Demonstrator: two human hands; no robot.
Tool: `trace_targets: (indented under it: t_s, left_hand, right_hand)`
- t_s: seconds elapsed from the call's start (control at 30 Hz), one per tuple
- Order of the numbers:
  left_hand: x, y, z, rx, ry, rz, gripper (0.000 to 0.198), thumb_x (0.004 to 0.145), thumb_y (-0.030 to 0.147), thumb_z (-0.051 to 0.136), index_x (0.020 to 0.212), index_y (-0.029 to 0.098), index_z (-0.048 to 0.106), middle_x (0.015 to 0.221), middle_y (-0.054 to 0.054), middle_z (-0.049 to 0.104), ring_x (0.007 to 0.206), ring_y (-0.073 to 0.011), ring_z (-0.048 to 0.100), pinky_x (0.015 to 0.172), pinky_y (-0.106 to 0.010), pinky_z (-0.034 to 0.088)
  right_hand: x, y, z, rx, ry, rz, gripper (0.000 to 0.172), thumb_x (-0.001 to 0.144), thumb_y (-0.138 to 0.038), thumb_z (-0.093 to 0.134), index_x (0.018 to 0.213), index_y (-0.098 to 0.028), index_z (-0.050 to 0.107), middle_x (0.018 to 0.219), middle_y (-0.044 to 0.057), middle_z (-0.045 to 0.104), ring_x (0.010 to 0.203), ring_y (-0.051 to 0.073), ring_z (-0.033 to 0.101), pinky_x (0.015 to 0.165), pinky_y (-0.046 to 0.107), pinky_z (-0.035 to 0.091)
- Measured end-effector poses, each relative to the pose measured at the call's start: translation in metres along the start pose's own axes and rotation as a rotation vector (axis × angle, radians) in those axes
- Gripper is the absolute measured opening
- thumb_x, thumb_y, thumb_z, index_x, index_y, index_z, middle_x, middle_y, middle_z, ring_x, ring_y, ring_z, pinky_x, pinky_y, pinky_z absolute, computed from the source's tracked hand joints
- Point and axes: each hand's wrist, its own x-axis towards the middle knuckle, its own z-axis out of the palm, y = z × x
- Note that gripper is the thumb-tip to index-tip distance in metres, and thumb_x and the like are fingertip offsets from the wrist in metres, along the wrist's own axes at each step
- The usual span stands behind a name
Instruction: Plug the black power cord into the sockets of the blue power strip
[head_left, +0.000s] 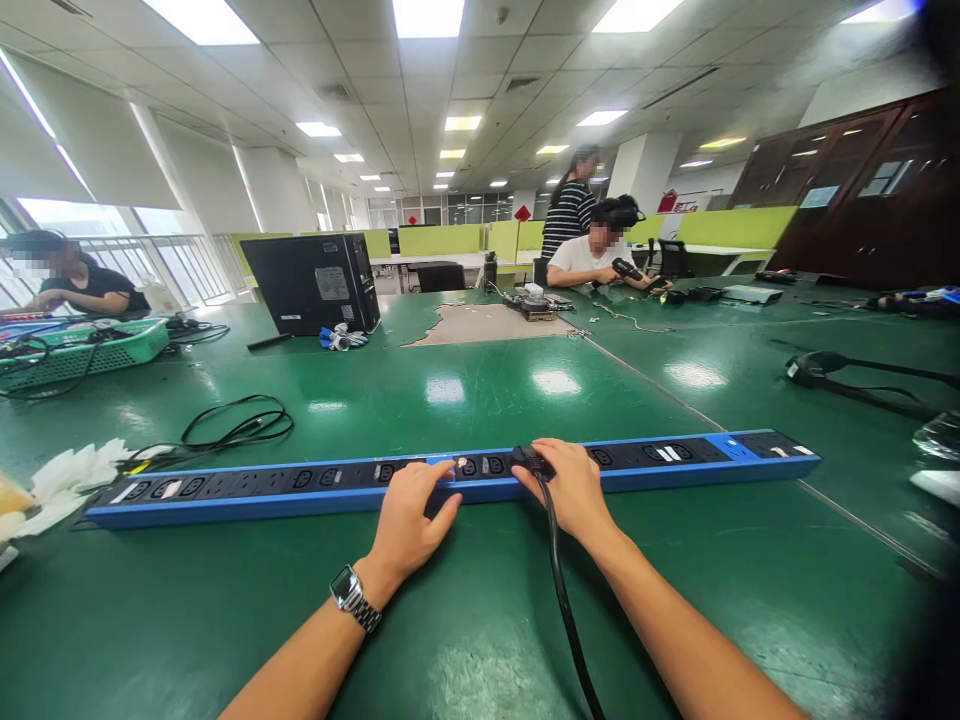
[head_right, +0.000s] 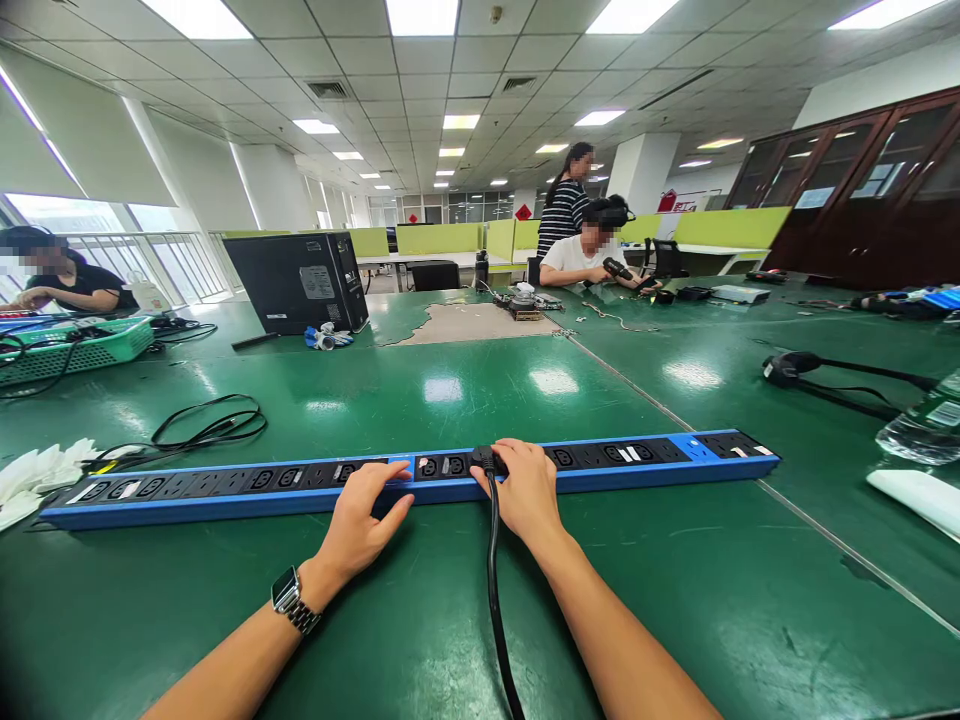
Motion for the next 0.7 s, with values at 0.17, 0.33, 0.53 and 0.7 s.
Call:
trace_targets:
  t_s: [0.17, 0.33, 0.53, 0.7]
  left_hand:
    - [0.0, 0.0002, -0.0002, -0.003, -0.003, -0.004, 0.035, 0.088, 0.024, 0.059, 0.122, 0.024, 0.055, 0.105, -0.006, 0.07, 0.098, -0.0219, 0.062, 0.088, -0.04, 0.046]
    - [-0.0002, -0.0003, 0.0003, -0.005, -0.005, -0.003, 0.035, 0.087, 0.024, 0.06, 0.122, 0.023, 0.055, 0.104, -0.006, 0.07, 0.098, -0.0219, 0.062, 0.089, -0.04, 0.046]
    - [-0.0004, -0.0001, 0.0003, -0.007, -0.012, -0.006, 0.034, 0.088, 0.025, 0.058, 0.122, 0.024, 0.055, 0.104, -0.006, 0.07, 0.097, -0.0219, 0.062, 0.088, -0.041, 0.046]
    - [-0.0005, 0.0003, 0.0001, -0.009, -0.013, -0.008, 0.034, 0.088, 0.026, 0.058, 0.122, 0.024, 0.056, 0.103, -0.007, 0.07, 0.097, -0.022, 0.062, 0.089, -0.041, 0.046]
  right_hand:
    - [-0.0001, -0.0025, -0.0013, 0.033, 0.012, 0.0, 0.037, 0.087, -0.056, 0.052, 0.096, -0.024, 0.069, 0.109, 0.008, 0.07, 0.102, 0.029, 0.059, 0.089, 0.048, 0.042]
    - [-0.0003, -0.0033, -0.0013, 0.062, 0.014, 0.018, 0.038, 0.087, -0.058, 0.051, 0.095, -0.025, 0.069, 0.108, 0.008, 0.07, 0.102, 0.029, 0.059, 0.09, 0.049, 0.041]
    - [-0.0008, -0.0032, -0.0006, 0.066, 0.017, 0.013, 0.039, 0.088, -0.057, 0.05, 0.095, -0.024, 0.069, 0.108, 0.008, 0.07, 0.102, 0.029, 0.059, 0.091, 0.049, 0.041]
    - [-0.0009, -0.0036, -0.0007, 0.061, 0.025, 0.007, 0.038, 0.088, -0.057, 0.05, 0.094, -0.024, 0.069, 0.107, 0.008, 0.071, 0.1, 0.028, 0.06, 0.09, 0.048, 0.042]
